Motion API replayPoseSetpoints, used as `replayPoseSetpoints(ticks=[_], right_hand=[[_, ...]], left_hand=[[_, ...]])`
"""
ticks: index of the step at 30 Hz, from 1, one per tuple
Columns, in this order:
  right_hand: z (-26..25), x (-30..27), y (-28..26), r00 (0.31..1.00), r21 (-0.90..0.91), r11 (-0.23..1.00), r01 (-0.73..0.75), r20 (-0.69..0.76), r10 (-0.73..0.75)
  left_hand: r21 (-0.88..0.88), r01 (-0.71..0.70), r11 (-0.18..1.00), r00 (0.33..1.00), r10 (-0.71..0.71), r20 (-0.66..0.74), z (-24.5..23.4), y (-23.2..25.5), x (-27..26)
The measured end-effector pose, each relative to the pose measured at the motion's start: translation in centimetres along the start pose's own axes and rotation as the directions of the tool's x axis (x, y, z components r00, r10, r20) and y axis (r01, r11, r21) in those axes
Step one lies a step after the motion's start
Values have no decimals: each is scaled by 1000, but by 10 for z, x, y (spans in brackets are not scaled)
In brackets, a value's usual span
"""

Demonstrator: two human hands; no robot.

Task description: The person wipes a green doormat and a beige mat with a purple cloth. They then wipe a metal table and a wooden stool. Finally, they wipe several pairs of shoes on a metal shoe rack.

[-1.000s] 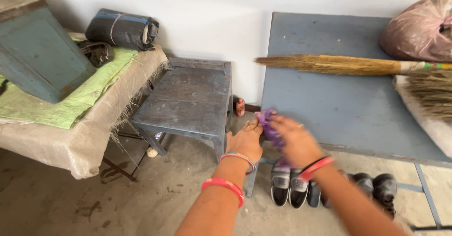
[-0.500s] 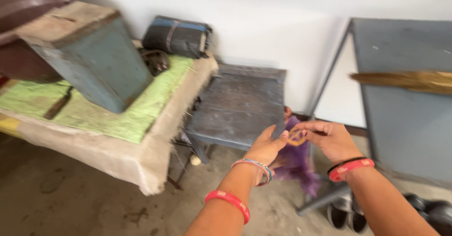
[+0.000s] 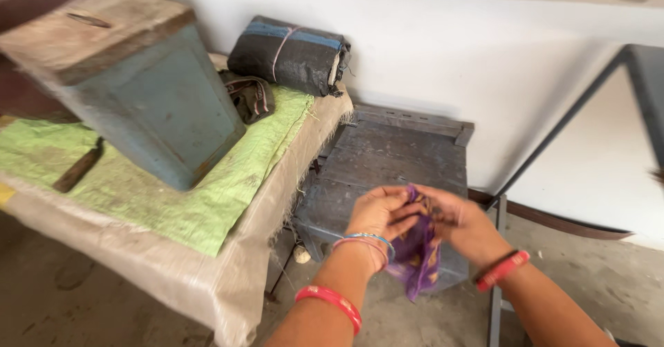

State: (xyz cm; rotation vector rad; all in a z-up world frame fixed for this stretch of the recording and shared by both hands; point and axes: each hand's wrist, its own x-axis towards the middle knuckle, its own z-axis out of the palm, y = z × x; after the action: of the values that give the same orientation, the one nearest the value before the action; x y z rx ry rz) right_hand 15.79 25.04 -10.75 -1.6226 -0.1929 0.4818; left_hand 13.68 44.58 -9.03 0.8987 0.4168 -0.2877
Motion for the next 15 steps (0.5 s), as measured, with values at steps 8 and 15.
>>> replayPoseSetpoints(ticks=[8, 15], right_hand=[[-70, 206, 64, 873, -493, 870, -9, -428, -234], [-79, 293, 178, 876, -768, 431, -473, -462, 138]], left_hand=[[562, -6, 827, 966, 150, -210, -90, 15, 205], [975, 223, -9, 957, 193, -218, -161, -6, 302]])
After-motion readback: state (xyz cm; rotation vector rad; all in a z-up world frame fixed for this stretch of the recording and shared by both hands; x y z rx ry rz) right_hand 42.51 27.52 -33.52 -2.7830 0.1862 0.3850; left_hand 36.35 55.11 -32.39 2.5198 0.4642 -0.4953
